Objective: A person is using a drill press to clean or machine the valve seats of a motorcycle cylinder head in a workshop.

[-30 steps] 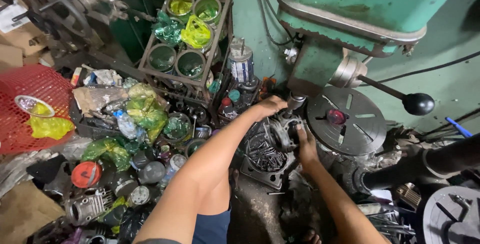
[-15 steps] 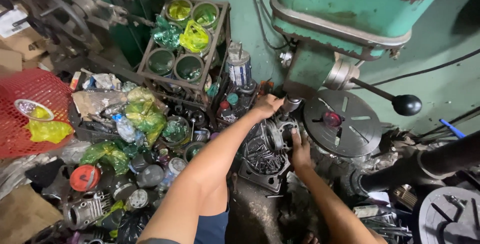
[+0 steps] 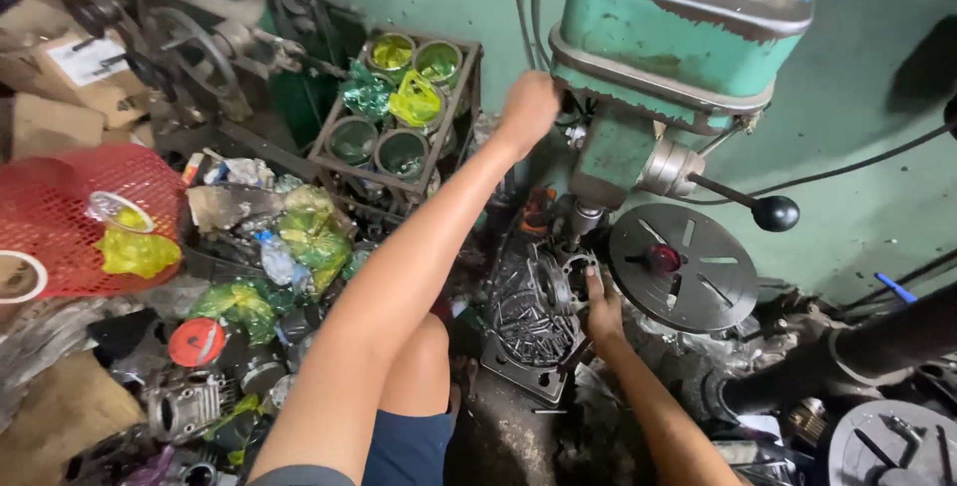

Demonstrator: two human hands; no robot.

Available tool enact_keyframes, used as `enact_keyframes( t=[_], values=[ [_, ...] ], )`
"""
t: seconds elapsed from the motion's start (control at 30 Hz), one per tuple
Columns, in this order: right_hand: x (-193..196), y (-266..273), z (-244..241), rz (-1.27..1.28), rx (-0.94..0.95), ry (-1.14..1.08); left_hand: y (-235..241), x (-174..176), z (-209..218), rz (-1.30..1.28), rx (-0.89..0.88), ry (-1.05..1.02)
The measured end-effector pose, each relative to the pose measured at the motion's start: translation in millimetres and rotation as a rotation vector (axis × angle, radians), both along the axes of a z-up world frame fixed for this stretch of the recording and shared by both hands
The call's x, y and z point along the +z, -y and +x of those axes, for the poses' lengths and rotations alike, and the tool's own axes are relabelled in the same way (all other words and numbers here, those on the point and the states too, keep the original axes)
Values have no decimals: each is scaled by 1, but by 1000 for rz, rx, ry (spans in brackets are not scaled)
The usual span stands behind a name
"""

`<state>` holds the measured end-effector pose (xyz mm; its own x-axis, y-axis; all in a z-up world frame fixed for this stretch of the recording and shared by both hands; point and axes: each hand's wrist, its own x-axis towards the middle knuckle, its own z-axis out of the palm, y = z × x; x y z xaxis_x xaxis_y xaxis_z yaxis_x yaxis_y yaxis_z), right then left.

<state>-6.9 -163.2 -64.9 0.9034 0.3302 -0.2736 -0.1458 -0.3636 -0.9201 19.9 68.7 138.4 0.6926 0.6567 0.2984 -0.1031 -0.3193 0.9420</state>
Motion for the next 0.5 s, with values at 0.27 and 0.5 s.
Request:
enact_keyframes(
  t=[0.27,0.5],
  values=[
    [61,4,-35,33,-36,-110,46,104,-63,-527,-67,232],
    [72,18,-32,120,101,-41,76,-116,-67,341,-61,-683]
  ],
)
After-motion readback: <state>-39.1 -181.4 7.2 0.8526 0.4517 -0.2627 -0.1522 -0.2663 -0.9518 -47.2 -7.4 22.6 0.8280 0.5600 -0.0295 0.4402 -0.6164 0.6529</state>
